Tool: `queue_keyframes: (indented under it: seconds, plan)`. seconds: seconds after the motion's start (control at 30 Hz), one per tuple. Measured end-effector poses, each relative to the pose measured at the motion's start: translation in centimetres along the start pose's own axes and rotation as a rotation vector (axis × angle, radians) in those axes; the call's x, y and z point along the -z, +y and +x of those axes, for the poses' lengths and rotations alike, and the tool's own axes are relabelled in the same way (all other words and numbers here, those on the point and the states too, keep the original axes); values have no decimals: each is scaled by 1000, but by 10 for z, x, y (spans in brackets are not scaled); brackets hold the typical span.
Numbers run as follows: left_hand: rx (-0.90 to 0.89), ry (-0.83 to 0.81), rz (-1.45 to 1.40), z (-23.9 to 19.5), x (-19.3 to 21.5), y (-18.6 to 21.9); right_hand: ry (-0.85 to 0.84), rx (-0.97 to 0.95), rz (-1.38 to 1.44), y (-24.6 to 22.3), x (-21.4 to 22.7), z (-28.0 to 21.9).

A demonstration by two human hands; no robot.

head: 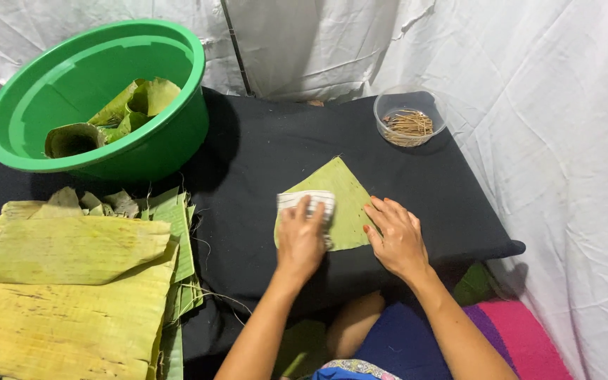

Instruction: The person is folding banana leaves into cone shapes, wiping them with a cloth, and securing the folds with small wooden sticks.

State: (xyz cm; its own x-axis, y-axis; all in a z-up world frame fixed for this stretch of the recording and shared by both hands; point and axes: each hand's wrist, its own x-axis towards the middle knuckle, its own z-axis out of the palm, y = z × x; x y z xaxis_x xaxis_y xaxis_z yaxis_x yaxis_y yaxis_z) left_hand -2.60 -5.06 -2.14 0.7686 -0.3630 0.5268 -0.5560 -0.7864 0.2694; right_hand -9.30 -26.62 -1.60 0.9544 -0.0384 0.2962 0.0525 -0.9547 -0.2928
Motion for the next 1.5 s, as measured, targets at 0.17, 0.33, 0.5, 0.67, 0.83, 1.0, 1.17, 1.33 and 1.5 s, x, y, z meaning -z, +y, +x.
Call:
queue_keyframes:
  seconds: [0.17, 0.33, 0.5, 0.67, 0.83, 1.0, 1.17, 1.33, 1.5]
  plan:
    - [99, 30, 85, 0, 37, -32, 44, 23, -27, 0, -3, -1]
    - [-30, 151, -3, 37, 9, 0, 70, 32, -26, 1, -6, -2]
    - [-57, 29, -62, 52, -34, 9, 84, 58, -19, 3, -5, -2]
    - [-33, 22, 106, 45, -12, -35, 74, 44, -10, 4, -6, -1]
    - [9, 154, 272, 37, 14, -31, 76, 64, -25, 2, -6, -2]
    - [-98, 106, 64, 25, -3, -1, 65, 31, -33, 1, -5, -1]
    - [51, 40, 87, 7, 12, -47, 8, 9, -30, 0, 3, 0]
    - [204, -5, 89, -10, 44, -65, -136, -27, -113, 7, 4, 26]
    - [331, -34, -59, -15, 40, -64, -255, -20, 44, -2, 3, 102]
